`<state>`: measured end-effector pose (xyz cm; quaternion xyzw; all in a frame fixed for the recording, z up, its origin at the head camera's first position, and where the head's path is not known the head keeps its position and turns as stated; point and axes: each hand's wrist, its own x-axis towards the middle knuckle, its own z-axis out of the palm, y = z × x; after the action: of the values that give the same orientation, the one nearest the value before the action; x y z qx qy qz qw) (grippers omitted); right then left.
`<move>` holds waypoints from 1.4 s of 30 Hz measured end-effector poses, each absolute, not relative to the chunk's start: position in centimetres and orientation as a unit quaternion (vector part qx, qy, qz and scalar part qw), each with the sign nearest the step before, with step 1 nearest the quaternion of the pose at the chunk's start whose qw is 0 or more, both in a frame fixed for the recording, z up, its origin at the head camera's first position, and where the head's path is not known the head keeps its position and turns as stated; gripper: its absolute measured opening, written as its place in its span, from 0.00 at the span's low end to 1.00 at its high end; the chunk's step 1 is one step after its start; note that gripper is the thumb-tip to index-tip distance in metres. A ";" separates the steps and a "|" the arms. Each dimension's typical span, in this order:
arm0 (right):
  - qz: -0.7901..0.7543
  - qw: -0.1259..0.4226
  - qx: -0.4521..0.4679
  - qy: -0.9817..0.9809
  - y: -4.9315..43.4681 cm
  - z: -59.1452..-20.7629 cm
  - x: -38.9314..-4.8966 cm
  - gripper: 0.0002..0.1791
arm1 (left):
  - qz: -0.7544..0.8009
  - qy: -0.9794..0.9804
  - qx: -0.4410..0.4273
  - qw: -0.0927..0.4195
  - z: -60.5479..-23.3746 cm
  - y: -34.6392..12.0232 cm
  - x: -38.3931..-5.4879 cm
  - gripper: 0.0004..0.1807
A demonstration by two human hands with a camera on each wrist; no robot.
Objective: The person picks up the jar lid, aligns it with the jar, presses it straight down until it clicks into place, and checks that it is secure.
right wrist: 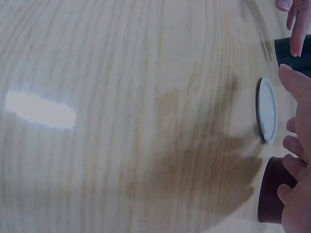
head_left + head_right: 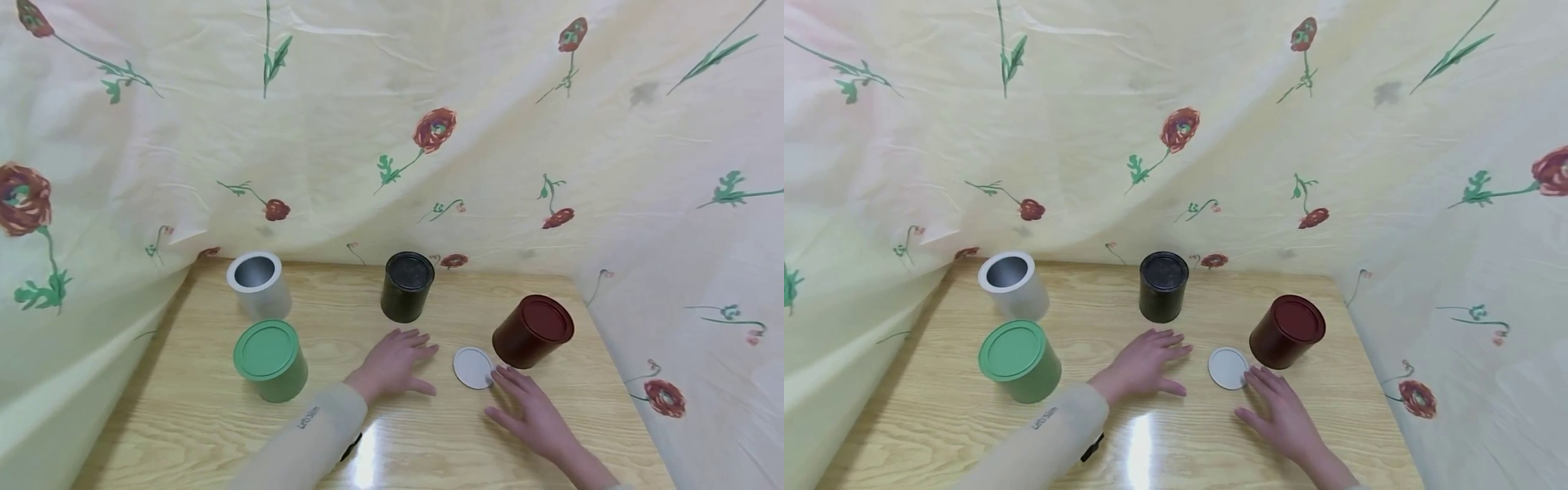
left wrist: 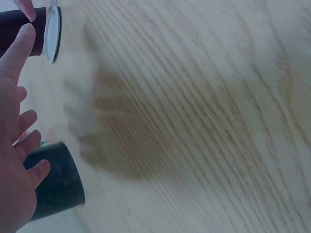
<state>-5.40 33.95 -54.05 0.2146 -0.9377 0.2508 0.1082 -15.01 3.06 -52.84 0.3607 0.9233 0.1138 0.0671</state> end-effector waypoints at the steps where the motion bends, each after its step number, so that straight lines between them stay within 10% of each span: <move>1: 0.251 0.107 0.211 -0.938 34.0 -54.2 -5.4 0.38 | 0.113 0.923 0.362 0.066 -52.9 3.2 -15.1 0.46; 42: 0.232 0.147 0.171 -0.946 33.5 -57.8 -5.7 0.44 | 0.062 0.923 0.364 0.108 -56.2 9.4 -18.1 0.54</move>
<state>-5.68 33.51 -57.76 0.1711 -0.9462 0.2316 0.1473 -18.13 9.43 -56.21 0.3640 0.9230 0.0620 0.1084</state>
